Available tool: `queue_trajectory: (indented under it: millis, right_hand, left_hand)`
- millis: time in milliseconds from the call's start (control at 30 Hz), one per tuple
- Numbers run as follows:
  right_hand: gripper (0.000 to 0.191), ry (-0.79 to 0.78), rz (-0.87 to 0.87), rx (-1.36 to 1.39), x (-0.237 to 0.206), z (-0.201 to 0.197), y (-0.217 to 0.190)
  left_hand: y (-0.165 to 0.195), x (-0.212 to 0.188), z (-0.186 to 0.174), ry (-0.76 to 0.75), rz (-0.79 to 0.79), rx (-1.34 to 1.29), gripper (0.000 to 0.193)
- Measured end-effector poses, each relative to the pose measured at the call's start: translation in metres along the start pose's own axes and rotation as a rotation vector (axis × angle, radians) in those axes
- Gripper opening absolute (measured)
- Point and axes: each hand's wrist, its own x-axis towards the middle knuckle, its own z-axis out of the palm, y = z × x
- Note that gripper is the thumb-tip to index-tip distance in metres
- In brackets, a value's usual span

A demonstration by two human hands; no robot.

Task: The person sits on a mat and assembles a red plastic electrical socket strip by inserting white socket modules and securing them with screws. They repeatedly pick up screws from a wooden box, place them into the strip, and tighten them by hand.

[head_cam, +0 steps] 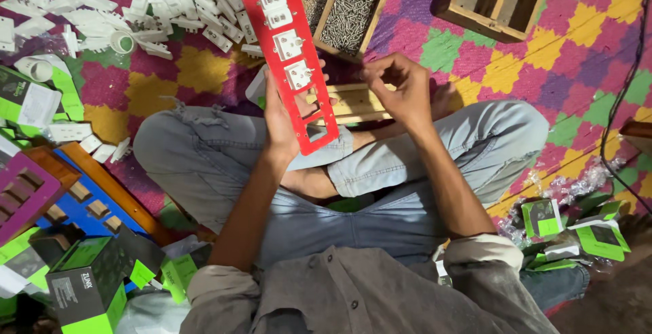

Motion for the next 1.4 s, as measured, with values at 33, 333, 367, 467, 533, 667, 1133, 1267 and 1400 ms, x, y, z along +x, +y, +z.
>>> queue_trajectory:
  millis: [33, 333, 367, 467, 533, 667, 1133, 1267, 1400]
  right_hand:
    - [0.009, -0.003, 0.017, 0.017, -0.002, 0.003, -0.001]
    - [0.007, -0.062, -0.156, 0.092, -0.006, 0.015, -0.011]
    - [0.007, -0.063, -0.143, 0.107, -0.006, 0.016, -0.011]
    - [0.007, -0.072, -0.081, 0.281, -0.006, 0.019, -0.009]
    - [0.009, -0.091, -0.073, 0.281, -0.006, 0.019, -0.009]
    - [0.011, -0.113, 0.124, 0.415, -0.008, 0.021, -0.013]
    - [0.018, -0.084, -0.207, -0.065, -0.003, 0.029, -0.025]
    - [0.018, -0.086, -0.165, -0.052, -0.002, 0.031, -0.023]
    - [0.019, -0.081, -0.215, -0.074, -0.001, 0.032, -0.021]
  left_hand:
    - [-0.001, 0.000, 0.001, -0.001, 0.000, 0.009, 0.070]
    - [-0.005, -0.001, 0.004, 0.011, -0.123, -0.032, 0.072]
    - [-0.004, -0.001, 0.004, 0.007, -0.129, -0.037, 0.072]
    - [-0.004, -0.002, 0.004, 0.003, -0.130, -0.027, 0.073]
    - [-0.005, -0.001, 0.004, 0.005, -0.151, -0.042, 0.073]
    - [-0.008, -0.001, 0.003, 0.031, -0.183, -0.088, 0.074]
    - [-0.012, -0.004, 0.008, 0.021, -0.212, -0.126, 0.075]
    - [-0.012, -0.004, 0.009, 0.019, -0.213, -0.105, 0.076]
    - [-0.014, -0.004, 0.009, 0.026, -0.220, -0.102, 0.076]
